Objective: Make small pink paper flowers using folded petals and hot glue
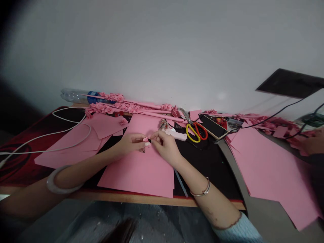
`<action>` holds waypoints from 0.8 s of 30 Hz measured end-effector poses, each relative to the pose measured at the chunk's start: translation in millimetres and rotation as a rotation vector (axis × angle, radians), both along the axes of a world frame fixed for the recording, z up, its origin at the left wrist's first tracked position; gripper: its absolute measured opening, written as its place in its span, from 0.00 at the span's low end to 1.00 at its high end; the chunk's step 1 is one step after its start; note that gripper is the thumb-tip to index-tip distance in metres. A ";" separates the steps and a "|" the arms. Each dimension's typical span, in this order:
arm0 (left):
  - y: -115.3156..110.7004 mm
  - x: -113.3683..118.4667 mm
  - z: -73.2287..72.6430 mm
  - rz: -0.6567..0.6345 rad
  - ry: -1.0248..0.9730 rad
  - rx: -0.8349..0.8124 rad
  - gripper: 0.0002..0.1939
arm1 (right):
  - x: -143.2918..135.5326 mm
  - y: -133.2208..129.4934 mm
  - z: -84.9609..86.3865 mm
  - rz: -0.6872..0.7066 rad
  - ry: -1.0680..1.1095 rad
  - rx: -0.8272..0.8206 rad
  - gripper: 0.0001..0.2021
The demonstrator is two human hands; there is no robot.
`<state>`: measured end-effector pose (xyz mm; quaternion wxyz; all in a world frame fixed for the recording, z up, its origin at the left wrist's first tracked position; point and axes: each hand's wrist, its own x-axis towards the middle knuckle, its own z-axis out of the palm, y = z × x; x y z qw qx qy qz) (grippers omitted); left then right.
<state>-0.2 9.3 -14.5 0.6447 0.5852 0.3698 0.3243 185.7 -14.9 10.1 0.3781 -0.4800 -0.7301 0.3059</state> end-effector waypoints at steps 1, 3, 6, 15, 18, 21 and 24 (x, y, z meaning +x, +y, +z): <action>-0.1 0.0 -0.8 0.001 0.005 0.027 0.11 | -0.3 -0.5 0.6 0.013 -0.008 -0.001 0.03; -0.8 -0.2 -0.4 0.004 -0.001 0.049 0.10 | -0.5 -1.1 1.9 0.030 -0.007 -0.001 0.05; -1.8 -0.9 3.4 0.036 -0.030 0.024 0.10 | 0.4 -0.7 2.8 0.018 0.024 0.023 0.06; -0.6 -0.7 7.8 0.118 -0.160 -0.153 0.16 | 2.0 0.1 -0.3 -0.038 0.085 0.037 0.04; -2.3 0.4 8.8 0.133 -0.196 -0.204 0.16 | -0.4 -1.0 -0.7 -0.040 0.144 -0.006 0.03; -5.8 2.4 10.0 0.110 -0.221 -0.228 0.17 | -2.7 0.0 -2.7 -0.029 0.248 -0.075 0.05; -8.5 4.5 10.0 0.080 -0.226 -0.236 0.16 | -3.8 2.0 -5.1 -0.017 0.330 -0.121 0.06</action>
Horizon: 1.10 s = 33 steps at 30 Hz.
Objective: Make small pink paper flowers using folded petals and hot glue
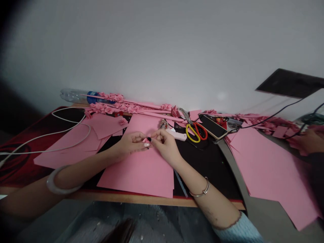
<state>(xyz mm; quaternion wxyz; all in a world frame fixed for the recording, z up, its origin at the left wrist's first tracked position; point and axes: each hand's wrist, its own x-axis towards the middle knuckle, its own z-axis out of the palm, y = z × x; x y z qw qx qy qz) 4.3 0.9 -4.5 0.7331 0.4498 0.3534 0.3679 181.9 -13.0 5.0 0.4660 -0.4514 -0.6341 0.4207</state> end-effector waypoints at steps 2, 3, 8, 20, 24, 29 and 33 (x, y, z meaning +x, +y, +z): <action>-0.6 0.8 -1.0 -0.007 -0.002 -0.006 0.16 | -0.2 0.6 -0.4 0.006 0.047 -0.031 0.07; -0.5 0.9 -1.8 -0.008 0.000 -0.006 0.16 | -0.2 0.5 -0.1 0.008 0.070 -0.050 0.07; 0.8 0.7 -5.7 -0.025 0.014 0.044 0.16 | 0.3 -0.9 2.3 0.051 0.161 -0.185 0.14; 1.5 0.2 -3.6 0.015 0.078 0.182 0.13 | 2.8 1.0 6.2 0.203 0.424 -0.504 0.19; 0.8 0.7 -4.5 -0.009 0.092 0.208 0.11 | 3.5 0.8 7.9 0.139 0.402 -0.411 0.16; 3.0 1.0 -11.4 -0.050 0.088 0.217 0.10 | -0.3 -2.5 8.7 0.086 0.027 -0.052 0.07; 4.1 0.3 -15.8 -0.072 0.149 0.292 0.06 | -2.4 -6.0 9.4 0.069 -0.187 0.036 0.03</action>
